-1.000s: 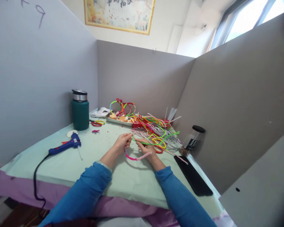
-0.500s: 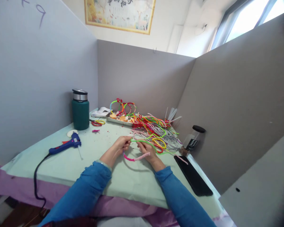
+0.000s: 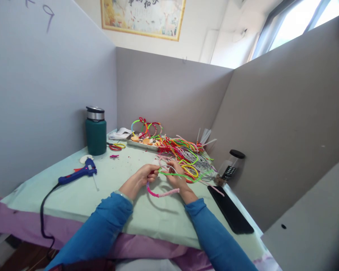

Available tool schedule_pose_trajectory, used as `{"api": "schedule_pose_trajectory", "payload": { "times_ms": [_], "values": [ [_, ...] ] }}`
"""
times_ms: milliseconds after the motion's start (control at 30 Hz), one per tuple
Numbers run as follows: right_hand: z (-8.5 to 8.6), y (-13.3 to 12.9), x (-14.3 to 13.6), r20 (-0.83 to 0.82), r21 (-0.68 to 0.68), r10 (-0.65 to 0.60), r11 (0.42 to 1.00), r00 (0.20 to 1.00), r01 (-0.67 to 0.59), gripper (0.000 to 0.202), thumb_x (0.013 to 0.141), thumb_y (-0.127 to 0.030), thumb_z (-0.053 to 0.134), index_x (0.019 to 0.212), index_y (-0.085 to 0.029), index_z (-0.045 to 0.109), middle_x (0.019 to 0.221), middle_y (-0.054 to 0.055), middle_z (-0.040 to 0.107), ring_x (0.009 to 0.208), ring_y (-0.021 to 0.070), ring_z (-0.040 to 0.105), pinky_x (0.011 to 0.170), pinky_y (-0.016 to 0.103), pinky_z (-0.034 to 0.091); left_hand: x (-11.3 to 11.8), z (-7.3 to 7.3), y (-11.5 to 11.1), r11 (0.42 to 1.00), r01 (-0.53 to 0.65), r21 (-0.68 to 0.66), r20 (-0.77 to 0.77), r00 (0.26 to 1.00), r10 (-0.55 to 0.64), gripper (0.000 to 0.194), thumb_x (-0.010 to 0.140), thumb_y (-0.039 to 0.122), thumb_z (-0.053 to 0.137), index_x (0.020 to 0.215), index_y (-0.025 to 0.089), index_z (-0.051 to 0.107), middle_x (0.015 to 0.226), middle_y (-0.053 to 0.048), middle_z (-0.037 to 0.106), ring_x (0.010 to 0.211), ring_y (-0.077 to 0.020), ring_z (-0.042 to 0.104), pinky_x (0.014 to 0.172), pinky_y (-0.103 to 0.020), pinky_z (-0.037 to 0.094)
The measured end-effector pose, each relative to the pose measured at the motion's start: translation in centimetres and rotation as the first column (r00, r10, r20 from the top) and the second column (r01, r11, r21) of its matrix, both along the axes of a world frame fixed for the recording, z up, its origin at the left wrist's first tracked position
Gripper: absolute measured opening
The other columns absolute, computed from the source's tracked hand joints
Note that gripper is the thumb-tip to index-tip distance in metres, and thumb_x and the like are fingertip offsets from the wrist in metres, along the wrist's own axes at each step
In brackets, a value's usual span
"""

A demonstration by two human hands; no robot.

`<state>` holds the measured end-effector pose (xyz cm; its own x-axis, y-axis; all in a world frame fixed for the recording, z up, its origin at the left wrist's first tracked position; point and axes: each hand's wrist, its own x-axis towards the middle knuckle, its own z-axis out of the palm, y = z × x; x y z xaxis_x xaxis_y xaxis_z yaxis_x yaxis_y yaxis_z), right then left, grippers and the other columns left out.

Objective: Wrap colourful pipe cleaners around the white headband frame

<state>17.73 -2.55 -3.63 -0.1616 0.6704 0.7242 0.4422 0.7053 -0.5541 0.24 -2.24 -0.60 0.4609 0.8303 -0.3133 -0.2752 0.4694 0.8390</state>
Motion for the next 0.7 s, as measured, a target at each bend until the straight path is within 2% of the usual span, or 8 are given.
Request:
{"api": "schedule_pose_trajectory", "payload": {
  "times_ms": [133,300,467,567,700],
  "values": [
    [-0.1,0.0,-0.1,-0.017,0.019,0.041,0.999,0.999,-0.04,0.021,0.08,-0.033,0.065,0.096,-0.021,0.061,0.092,0.005,0.062,0.075,0.0172,0.055,0.071,0.03,0.047,0.2,-0.1,0.0,1.0,0.02,-0.013,-0.001,1.0,-0.02,0.023,0.083,0.018,0.052,0.064,0.016,0.039,0.048,0.008,0.033,0.033,-0.0006,0.017,0.032,-0.013,0.011],
    [0.0,-0.2,-0.1,-0.028,0.015,0.005,1.0,1.0,-0.005,0.019,0.08,-0.036,0.065,0.091,-0.021,0.061,0.087,0.004,0.061,0.071,0.0163,0.054,0.07,0.03,0.046,0.4,-0.2,-0.1,0.999,0.046,-0.003,0.0,0.999,-0.046,0.021,0.082,0.018,0.052,0.064,0.016,0.04,0.047,0.009,0.031,0.034,-0.0004,0.017,0.033,-0.013,0.011],
    [0.4,-1.0,-0.7,-0.107,-0.034,0.002,0.999,0.994,-0.006,0.019,0.08,-0.036,0.064,0.089,-0.02,0.06,0.085,0.004,0.063,0.074,0.0164,0.057,0.069,0.029,0.046,0.5,-0.4,-0.2,0.993,0.094,0.067,0.02,0.995,-0.096,0.015,0.077,0.016,0.055,0.069,0.016,0.042,0.048,0.01,0.03,0.034,-0.0005,0.016,0.033,-0.014,0.009],
    [0.3,-0.9,-1.2,-0.189,-0.119,0.005,0.993,0.982,-0.028,0.02,0.08,-0.039,0.062,0.083,-0.02,0.059,0.077,0.002,0.062,0.068,0.0156,0.057,0.063,0.027,0.046,0.5,-0.6,-0.3,0.986,0.104,0.132,0.008,0.994,-0.106,0.017,0.074,0.015,0.057,0.072,0.018,0.04,0.05,0.01,0.031,0.034,-0.0008,0.016,0.034,-0.014,0.009],
    [0.3,-0.3,-1.4,-0.308,-0.292,0.081,0.94,0.948,-0.175,0.019,0.077,-0.038,0.062,0.082,-0.019,0.058,0.076,0.001,0.062,0.064,0.0149,0.057,0.054,0.025,0.044,0.8,-0.8,-0.7,0.968,0.095,0.231,-0.075,0.994,-0.079,0.017,0.076,0.02,0.058,0.075,0.019,0.041,0.053,0.009,0.037,0.034,-0.0013,0.018,0.034,-0.016,0.008]
  ]
}}
